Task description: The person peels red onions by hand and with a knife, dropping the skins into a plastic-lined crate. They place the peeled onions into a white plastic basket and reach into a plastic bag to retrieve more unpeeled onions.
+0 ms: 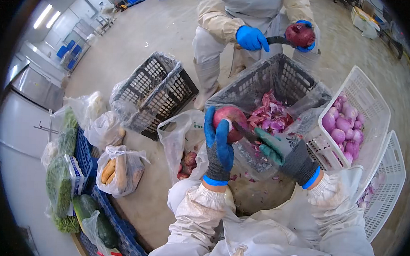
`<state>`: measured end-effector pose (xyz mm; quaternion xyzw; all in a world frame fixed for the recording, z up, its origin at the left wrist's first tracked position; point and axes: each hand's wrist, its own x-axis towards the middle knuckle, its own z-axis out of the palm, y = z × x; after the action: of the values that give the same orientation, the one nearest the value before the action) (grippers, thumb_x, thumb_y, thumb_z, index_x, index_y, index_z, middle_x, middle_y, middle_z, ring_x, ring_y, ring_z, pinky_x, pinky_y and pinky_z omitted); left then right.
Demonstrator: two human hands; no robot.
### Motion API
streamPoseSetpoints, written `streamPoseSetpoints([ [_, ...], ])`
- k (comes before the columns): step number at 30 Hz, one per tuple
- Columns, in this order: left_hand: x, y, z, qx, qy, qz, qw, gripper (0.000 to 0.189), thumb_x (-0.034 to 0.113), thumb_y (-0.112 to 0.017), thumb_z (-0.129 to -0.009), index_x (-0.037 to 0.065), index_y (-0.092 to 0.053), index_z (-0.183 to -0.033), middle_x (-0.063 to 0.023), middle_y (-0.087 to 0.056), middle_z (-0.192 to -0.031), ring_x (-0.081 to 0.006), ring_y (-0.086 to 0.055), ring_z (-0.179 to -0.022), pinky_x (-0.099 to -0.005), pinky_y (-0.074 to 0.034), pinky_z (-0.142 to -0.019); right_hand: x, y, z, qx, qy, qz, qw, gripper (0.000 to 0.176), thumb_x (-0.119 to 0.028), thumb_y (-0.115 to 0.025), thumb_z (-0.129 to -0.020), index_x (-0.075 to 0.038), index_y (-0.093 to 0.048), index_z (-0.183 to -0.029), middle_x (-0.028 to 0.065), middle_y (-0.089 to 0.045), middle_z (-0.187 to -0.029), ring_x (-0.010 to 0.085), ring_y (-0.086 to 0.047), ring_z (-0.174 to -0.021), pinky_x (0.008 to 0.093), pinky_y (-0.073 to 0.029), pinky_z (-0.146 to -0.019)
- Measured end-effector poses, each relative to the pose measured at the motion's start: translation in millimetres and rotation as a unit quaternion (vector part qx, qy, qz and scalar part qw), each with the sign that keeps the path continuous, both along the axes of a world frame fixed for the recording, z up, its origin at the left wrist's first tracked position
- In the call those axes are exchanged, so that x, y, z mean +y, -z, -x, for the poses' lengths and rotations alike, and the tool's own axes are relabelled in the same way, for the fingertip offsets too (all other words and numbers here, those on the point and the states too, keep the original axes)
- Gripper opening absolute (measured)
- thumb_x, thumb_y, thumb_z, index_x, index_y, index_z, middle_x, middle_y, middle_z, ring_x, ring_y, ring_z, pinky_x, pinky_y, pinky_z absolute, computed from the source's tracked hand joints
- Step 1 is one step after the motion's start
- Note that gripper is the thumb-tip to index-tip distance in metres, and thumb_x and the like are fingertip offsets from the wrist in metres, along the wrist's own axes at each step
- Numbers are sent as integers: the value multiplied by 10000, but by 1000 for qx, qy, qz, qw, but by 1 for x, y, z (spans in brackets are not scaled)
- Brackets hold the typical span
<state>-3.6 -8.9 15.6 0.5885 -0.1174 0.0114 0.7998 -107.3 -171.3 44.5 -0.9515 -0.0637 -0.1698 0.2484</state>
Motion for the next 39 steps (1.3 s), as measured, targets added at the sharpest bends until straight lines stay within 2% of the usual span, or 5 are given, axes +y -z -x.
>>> streamPoseSetpoints([
  [2, 3, 11, -3, -129, -58, -117, 983, 583, 244, -542, -896, 85, -329, -1415, -128, -425, -1332, -259, -498, -1171, -397, -459, -950, 0, 5, 1, -6, -6, -3, 1000, 363, -320, -584, -882, -162, -593, -1210, 105, -561, -689, 289, -589, -596, 413, -439, -529],
  [14, 2, 12, -4, 86, 34, 102, 990, 571, 249, -543, -918, 85, -319, -1417, -121, -432, -1319, -258, -508, -1157, -392, -471, -932, 10, -3, 1, -4, 38, 25, 999, 390, -241, -593, -889, -123, -556, -1259, 128, -601, -746, 302, -604, -645, 417, -450, -563],
  [21, -2, 10, 11, -154, -13, -190, 970, 625, 321, -526, -928, -50, -327, -1390, -179, -386, -1386, -245, -403, -1255, -338, -304, -1063, -1, 31, -18, -109, 88, -155, 978, 354, -224, -594, -889, -122, -582, -1228, 143, -630, -786, 308, -617, -654, 417, -458, -556],
  [26, -5, -15, 13, 141, 71, 106, 982, 569, 288, -557, -909, 82, -341, -1393, -137, -434, -1323, -256, -494, -1177, -394, -446, -962, 3, 13, -8, -109, -2, -114, 987, 333, -208, -603, -883, -127, -601, -1206, 135, -600, -718, 302, -606, -616, 405, -451, -531],
  [39, 2, -5, 5, 27, -15, -67, 997, 624, 242, -590, -894, -29, -335, -1396, -162, -385, -1405, -241, -399, -1268, -340, -307, -1069, 2, 10, -4, -51, 5, -57, 997, 391, -211, -609, -872, -147, -567, -1255, 109, -612, -739, 284, -618, -633, 390, -469, -554],
])
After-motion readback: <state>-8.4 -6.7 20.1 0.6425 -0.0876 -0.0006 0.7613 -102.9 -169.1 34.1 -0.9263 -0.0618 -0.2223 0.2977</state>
